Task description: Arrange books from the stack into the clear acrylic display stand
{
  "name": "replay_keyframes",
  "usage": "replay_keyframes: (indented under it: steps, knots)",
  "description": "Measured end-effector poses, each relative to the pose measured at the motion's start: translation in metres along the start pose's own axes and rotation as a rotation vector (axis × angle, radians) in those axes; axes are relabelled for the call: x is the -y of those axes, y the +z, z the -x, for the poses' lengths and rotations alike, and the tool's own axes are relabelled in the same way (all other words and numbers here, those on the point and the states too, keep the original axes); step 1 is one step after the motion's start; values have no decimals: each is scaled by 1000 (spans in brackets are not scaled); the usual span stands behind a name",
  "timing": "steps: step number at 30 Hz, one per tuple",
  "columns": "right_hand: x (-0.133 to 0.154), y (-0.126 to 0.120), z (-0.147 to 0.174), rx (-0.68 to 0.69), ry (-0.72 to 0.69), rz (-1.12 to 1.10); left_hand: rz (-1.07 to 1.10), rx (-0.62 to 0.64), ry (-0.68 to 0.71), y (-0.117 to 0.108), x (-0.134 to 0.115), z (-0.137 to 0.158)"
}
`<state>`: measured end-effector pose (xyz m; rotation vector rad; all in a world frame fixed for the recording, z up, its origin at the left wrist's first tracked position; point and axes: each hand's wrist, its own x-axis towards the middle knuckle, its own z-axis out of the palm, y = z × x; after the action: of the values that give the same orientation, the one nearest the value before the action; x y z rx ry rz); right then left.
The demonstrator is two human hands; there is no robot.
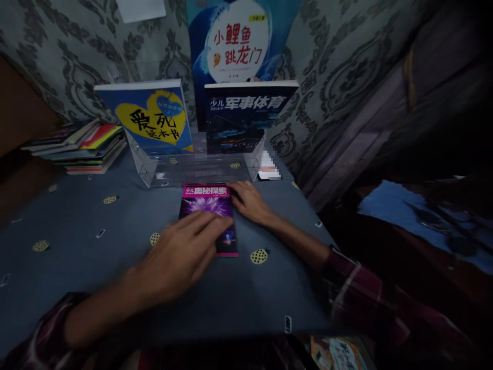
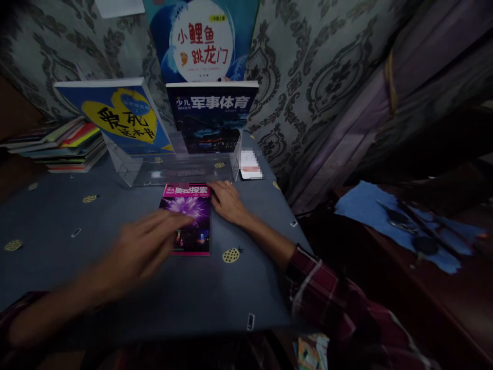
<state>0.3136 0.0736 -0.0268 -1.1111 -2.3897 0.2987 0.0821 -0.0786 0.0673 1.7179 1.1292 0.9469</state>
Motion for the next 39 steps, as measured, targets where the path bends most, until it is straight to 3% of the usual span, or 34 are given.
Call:
replay_keyframes:
  steps: [3,6,12,16,20,27,39]
  knots:
    - [-5,3,-5,-10,41,48,-516,147,140,18,18,-32]
    - [-5,3,-11,9,75,70,-761,192,121,33,40,-53]
    - [5,-5,-6,-26,111,-22,-859,200,169,33,49,-41]
    - [12,-9,6,-18,8,-194,-1007,207,231,19,42,-23]
    - [14,-10,11,-41,-47,-302,-1171,176,100,18,31,-26]
    - [14,-6,14,-131,-36,-379,-1390,228,-132,35,8,-51]
    - [17,-9,16,-156,-41,-368,-1384,208,-66,34,12,-51]
